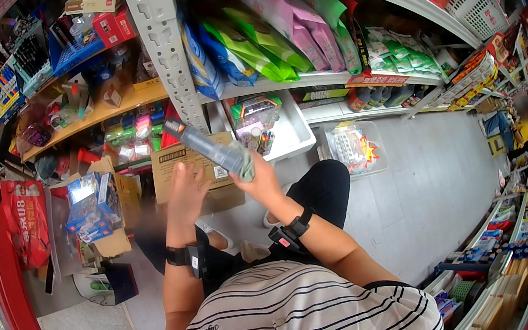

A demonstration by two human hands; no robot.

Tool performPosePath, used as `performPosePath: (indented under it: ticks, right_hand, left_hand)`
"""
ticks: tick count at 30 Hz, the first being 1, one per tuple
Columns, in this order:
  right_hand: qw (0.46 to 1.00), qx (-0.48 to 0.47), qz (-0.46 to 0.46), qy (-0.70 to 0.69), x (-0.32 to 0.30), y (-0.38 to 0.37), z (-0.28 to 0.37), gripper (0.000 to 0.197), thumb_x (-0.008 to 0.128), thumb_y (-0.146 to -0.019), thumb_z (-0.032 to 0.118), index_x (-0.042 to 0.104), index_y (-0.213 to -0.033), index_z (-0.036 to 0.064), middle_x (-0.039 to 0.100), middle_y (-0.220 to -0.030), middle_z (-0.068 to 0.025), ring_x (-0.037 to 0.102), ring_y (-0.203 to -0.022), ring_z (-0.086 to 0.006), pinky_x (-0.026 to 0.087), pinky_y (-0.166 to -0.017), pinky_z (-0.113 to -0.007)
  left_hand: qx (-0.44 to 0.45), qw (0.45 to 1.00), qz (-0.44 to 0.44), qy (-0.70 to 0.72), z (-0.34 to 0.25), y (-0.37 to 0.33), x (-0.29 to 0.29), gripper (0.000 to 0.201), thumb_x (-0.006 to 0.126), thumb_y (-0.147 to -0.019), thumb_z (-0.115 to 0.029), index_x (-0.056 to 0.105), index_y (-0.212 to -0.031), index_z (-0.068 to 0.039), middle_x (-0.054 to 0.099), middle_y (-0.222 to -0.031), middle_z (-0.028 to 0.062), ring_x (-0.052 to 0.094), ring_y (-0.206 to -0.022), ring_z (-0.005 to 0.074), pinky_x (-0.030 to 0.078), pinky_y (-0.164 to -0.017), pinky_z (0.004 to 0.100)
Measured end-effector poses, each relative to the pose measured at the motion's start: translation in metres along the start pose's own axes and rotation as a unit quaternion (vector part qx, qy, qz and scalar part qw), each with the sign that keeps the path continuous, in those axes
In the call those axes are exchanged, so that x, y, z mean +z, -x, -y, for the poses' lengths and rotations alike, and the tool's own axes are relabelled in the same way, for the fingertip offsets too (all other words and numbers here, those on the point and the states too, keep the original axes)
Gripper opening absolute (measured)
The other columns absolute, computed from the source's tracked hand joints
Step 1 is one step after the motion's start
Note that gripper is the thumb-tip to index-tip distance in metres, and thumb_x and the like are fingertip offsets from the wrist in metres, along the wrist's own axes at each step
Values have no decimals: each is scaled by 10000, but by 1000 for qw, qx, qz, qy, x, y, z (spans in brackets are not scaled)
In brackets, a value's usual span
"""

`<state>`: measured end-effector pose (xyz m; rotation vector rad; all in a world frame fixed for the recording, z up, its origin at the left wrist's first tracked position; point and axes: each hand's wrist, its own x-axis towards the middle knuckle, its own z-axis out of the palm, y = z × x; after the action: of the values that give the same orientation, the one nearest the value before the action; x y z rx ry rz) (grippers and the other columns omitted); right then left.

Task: The person sits on the floor of a store and wipes several packaged boxes and a toy gun using a green cloth, then places them into a larger cardboard box.

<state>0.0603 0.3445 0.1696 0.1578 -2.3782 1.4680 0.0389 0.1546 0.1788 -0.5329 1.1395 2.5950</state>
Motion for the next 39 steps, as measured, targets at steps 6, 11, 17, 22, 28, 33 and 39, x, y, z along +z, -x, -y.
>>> performPosePath:
  ticks: [6, 11, 17, 22, 28, 33, 39]
  right_hand:
    - [964, -185, 153, 114, -6, 9, 17, 579, 760, -696, 152, 533, -1218, 47, 533, -1279, -106, 515, -1154, -342, 453, -940, -382]
    - [961, -126, 244, 42, -11, 7, 20, 648, 681, -793, 348, 462, -1311, 25, 426, -1389, -128, 424, -1259, -333, 382, -1027, -401]
    - [959, -187, 204, 69, 3, -10, 30, 588, 582, -867, 338, 446, -1296, -41, 372, -1425, -179, 351, -1315, -351, 335, -1069, -401]
    - [956, -199, 213, 34, 11, -13, 31, 494, 604, -819, 179, 497, -1257, -24, 417, -1398, -168, 405, -1279, -344, 361, -1042, -399]
    - [971, -76, 217, -66, -9, -12, 17, 417, 627, -769, 65, 561, -1174, -10, 587, -1193, -156, 544, -1120, -307, 416, -969, -375]
    - [989, 26, -61, -131, -4, -45, 15, 529, 654, -839, 221, 468, -1291, 18, 501, -1255, -221, 482, -1189, -344, 373, -1007, -374]
    - [968, -154, 144, 138, 13, -51, 62, 570, 546, -885, 361, 407, -1394, 148, 297, -1472, -179, 267, -1370, -361, 239, -1086, -543]
  left_hand:
    - [22, 987, 157, 2, 3, -10, -8, 417, 531, -941, -215, 420, -1314, -64, 547, -1231, 120, 544, -1129, 249, 452, -957, 405]
    - [56, 986, 153, -23, -3, 2, -1, 414, 470, -900, -26, 405, -1307, -59, 541, -1220, 120, 548, -1120, 236, 458, -954, 398]
    - [40, 985, 168, -27, 0, 4, 0, 480, 424, -846, 26, 395, -1318, -57, 532, -1233, 113, 546, -1123, 224, 453, -966, 390]
    - [47, 983, 175, -12, -2, 2, -7, 513, 428, -808, 33, 399, -1313, -53, 534, -1232, 109, 547, -1129, 229, 455, -968, 385]
    - [57, 982, 182, 4, -20, 7, -11, 524, 439, -786, 32, 398, -1304, -34, 544, -1218, 125, 546, -1136, 262, 451, -980, 410]
    - [9, 974, 226, -9, -12, 7, -10, 569, 451, -774, 41, 369, -1333, -26, 527, -1239, 142, 543, -1139, 271, 452, -977, 411]
    - [-26, 976, 202, -79, 10, 9, 0, 634, 472, -774, 49, 321, -1381, -49, 519, -1171, 99, 552, -1061, 204, 479, -920, 367]
